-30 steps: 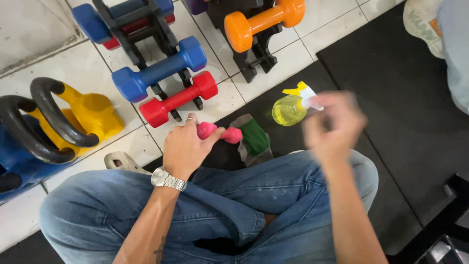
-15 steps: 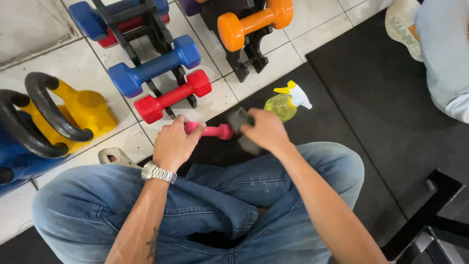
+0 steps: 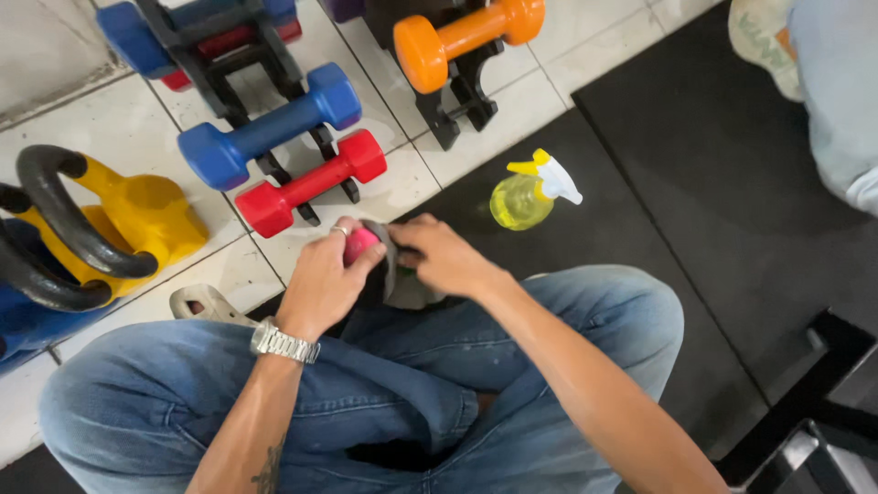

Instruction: The person sits on the floor and cleans a pink dumbbell using a spray bottle and a green cloth. They wipe the dumbbell thoroughly, spray it with cleaning solution, and then place it back on the rack.

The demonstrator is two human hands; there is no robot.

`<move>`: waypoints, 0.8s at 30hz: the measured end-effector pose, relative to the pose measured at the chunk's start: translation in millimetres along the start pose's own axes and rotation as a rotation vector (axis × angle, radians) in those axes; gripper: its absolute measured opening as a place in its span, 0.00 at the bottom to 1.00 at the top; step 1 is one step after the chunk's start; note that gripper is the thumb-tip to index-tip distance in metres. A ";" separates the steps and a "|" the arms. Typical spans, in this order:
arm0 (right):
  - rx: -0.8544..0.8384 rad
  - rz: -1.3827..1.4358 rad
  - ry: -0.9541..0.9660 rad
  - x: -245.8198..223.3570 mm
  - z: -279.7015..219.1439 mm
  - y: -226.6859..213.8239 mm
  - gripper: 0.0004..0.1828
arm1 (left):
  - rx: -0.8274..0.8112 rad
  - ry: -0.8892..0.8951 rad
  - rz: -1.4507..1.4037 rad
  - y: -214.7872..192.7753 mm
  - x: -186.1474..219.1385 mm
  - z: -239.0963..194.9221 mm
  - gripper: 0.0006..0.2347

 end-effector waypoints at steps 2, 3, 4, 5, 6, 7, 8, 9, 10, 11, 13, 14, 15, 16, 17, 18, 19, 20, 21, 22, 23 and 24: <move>0.003 0.041 0.043 26.3 1.7 8.4 0.23 | 0.013 0.053 0.006 -3.1 6.9 2.5 0.20; 0.001 0.063 0.074 39.5 4.6 9.3 0.23 | 0.044 0.112 0.002 -7.7 13.7 3.8 0.20; 0.002 0.061 0.072 35.0 5.7 15.5 0.23 | 0.047 0.114 0.003 -6.9 13.3 8.6 0.20; 0.062 -0.225 0.045 25.3 4.5 21.0 0.24 | 0.064 0.067 0.003 -5.2 7.7 12.1 0.19; 0.120 -0.510 0.016 15.2 2.9 28.2 0.27 | 0.080 0.019 0.004 -3.1 2.0 15.8 0.19; 0.123 -0.507 0.023 15.0 5.3 34.6 0.27 | 0.073 0.021 0.007 0.2 0.4 15.7 0.19; 0.182 -0.628 0.015 10.9 6.4 38.4 0.28 | 0.093 -0.047 -0.003 1.8 -6.0 15.0 0.21; 0.237 -0.749 0.006 5.8 7.7 43.0 0.30 | 0.114 -0.118 -0.014 2.8 -12.8 13.1 0.24; 0.238 -0.746 0.012 6.8 6.9 38.8 0.30 | 0.107 -0.117 -0.012 5.1 -7.8 10.8 0.24; 0.219 -0.719 0.008 7.1 9.2 34.6 0.29 | 0.125 -0.113 -0.075 3.7 -3.4 8.2 0.23; 0.205 -0.693 0.004 8.7 11.1 27.5 0.27 | 0.146 -0.104 -0.136 3.2 -1.8 6.8 0.23; 0.157 -0.558 -0.004 13.0 12.1 27.0 0.27 | 0.142 -0.080 -0.132 4.5 -3.3 8.6 0.22; 0.106 -0.422 -0.014 16.4 13.0 28.1 0.28 | 0.139 -0.058 -0.128 5.7 -5.8 9.5 0.21; 0.110 -0.422 -0.016 12.4 10.9 20.7 0.28 | 0.141 -0.057 -0.125 4.4 -2.5 6.3 0.21; 0.058 -0.201 -0.026 11.4 9.8 17.9 0.27 | 0.131 0.003 -0.104 4.2 3.5 2.5 0.19; 0.005 0.021 -0.036 10.1 9.0 16.2 0.27 | 0.121 0.063 -0.083 4.3 9.1 -1.0 0.18; 0.000 0.027 -0.035 14.5 9.7 15.0 0.27 | 0.119 0.055 -0.083 4.1 8.9 -4.4 0.18; -0.049 0.158 -0.054 18.8 10.9 16.7 0.24 | 0.118 0.128 -0.063 3.6 14.7 -8.0 0.16; -0.094 0.284 -0.073 23.4 12.6 15.2 0.22 | 0.118 0.207 -0.044 2.6 22.5 -9.8 0.15; -0.096 0.286 -0.072 48.8 18.6 25.7 0.22 | 0.117 0.205 -0.045 2.8 16.2 -7.1 0.15; -0.131 0.380 -0.009 78.8 24.0 37.5 0.21 | 0.121 0.264 0.017 3.1 16.3 -5.0 0.15; -0.166 0.474 0.053 108.3 28.5 49.2 0.19 | 0.126 0.323 0.078 3.8 16.9 -3.3 0.15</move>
Point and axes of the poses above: each hand's wrist, its own z-axis towards the middle knuckle, its own y-axis out of the palm, x = y × z, the point moved 7 cm from there along z, towards the middle knuckle, and after that the axes turned 9 degrees about -x, right-handed, at the moved point
